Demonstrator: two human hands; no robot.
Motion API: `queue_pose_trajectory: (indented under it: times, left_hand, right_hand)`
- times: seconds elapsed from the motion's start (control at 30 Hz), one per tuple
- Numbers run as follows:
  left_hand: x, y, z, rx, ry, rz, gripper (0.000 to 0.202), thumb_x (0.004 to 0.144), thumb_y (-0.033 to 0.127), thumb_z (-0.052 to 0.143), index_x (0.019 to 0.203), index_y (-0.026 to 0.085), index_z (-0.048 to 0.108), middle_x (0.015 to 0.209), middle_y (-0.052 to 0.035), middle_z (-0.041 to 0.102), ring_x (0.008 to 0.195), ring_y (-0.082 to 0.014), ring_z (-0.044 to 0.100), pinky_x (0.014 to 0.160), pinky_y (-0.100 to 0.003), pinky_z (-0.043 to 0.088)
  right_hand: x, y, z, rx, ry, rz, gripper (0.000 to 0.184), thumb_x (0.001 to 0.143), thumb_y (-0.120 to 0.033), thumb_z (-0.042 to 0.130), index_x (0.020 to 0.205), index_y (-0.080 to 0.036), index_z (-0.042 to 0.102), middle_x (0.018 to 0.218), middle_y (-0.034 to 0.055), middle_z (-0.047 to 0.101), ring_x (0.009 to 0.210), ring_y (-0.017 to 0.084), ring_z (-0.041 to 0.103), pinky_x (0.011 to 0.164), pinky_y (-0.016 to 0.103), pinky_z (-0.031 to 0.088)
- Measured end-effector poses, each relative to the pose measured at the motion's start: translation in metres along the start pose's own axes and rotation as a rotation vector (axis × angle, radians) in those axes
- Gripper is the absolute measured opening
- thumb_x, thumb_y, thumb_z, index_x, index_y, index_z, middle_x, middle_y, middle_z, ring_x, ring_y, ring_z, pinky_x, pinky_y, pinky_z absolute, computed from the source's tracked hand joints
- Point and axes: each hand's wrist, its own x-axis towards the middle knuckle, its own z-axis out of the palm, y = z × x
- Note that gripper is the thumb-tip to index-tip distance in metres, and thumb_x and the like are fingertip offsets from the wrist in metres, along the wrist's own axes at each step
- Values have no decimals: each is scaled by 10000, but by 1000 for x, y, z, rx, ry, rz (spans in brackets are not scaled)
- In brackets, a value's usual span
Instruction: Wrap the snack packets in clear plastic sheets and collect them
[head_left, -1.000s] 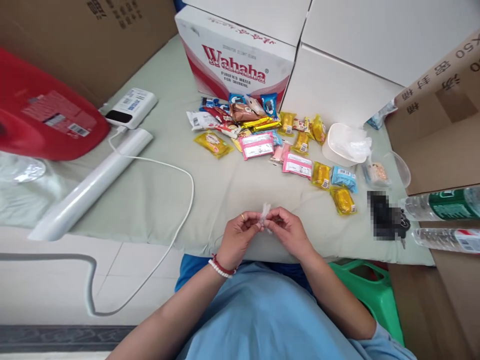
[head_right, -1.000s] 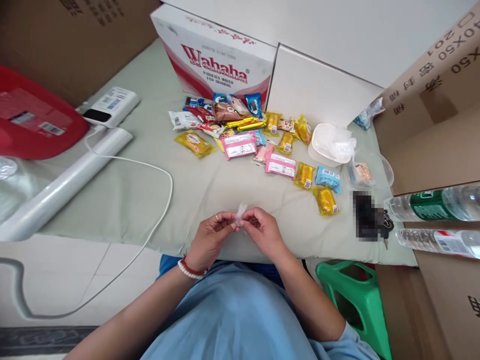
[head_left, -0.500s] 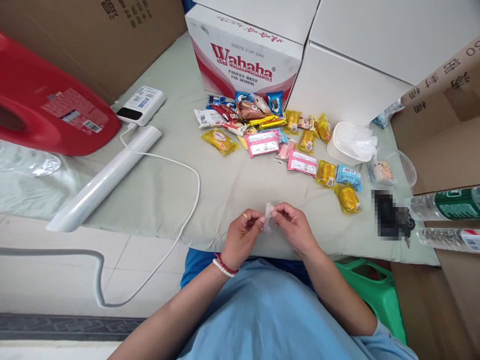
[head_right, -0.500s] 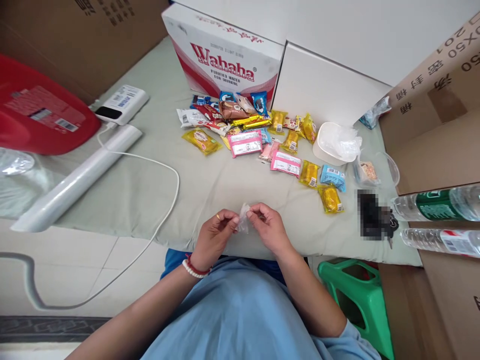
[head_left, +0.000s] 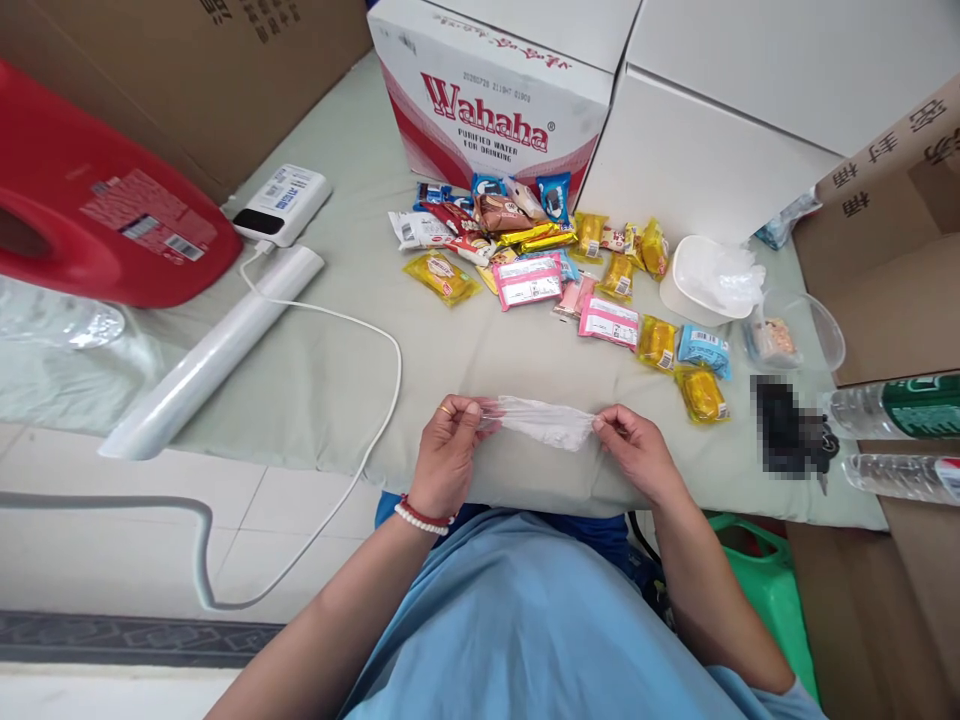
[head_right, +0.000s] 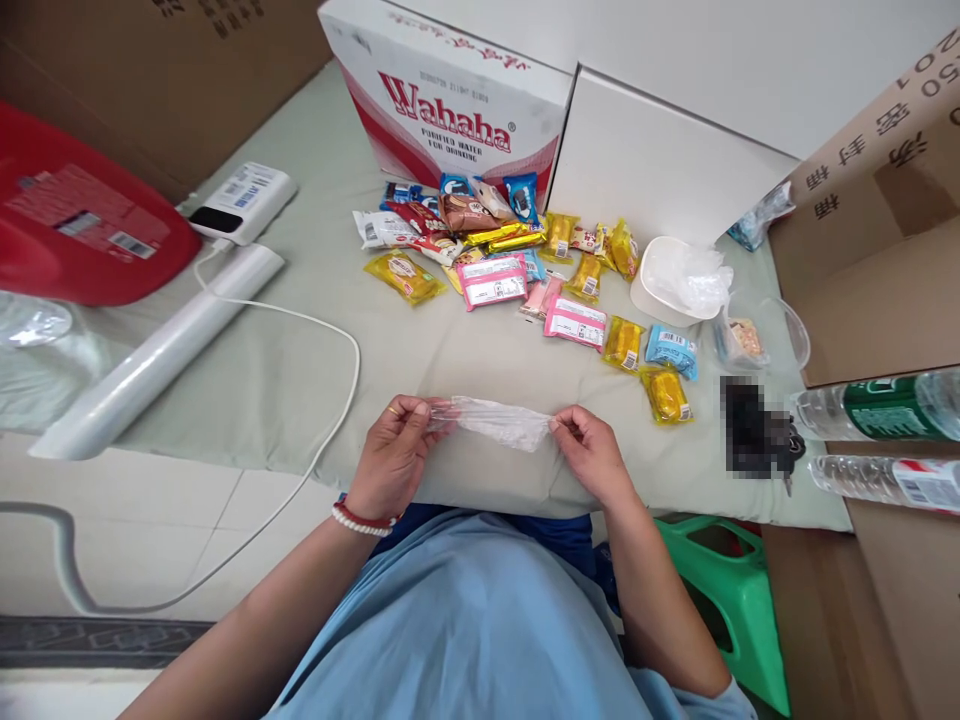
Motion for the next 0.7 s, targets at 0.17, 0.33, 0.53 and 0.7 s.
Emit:
queue_pose_trajectory:
  times: [0.17, 0.33, 0.53, 0.7]
  left_hand:
    - [2, 13, -1, -153, -70, -73, 422, 753, 437, 926, 847, 212, 582, 993, -9, 759, 960, -177, 744, 871, -360, 638]
    - [-3, 33, 4, -312, -162, -204, 381, 853, 348, 851, 793, 193, 508, 1133, -43, 763, 1153, -277, 750, 865, -395, 675]
    - [-3, 48, 2, -328, -257, -262, 308, 937, 311, 757, 818, 189, 502, 1204, -68, 762, 1063, -259, 788, 765, -318, 687]
    - [3, 42, -7, -357, -141, -294, 328, 923, 496, 759, 1015, 208, 631, 1201, -108, 768, 1063, -244, 783, 746, -267, 671]
  right_hand:
    - [5, -4, -7, -5, 7, -62, 348, 917, -558, 675, 908, -210, 657, 836, 16, 629, 738, 151, 539, 670, 275, 454]
    - [10, -3, 4, -15, -4, -224, 829, 724, -444, 895, 1449, -279, 527, 1418, 107, 602, 1183, 237, 610, 950, 373, 562]
    - [20, -6, 21, -177, 86, -415, 209, 918, -271, 641, 1101, -244, 739, 1005, 53, 732, 885, 191, 672, 806, 329, 560]
    - [18, -19, 20, -233, 286, -470, 214, 955, -253, 561, 1041, -247, 757, 998, 61, 723, 849, 198, 660, 767, 328, 543]
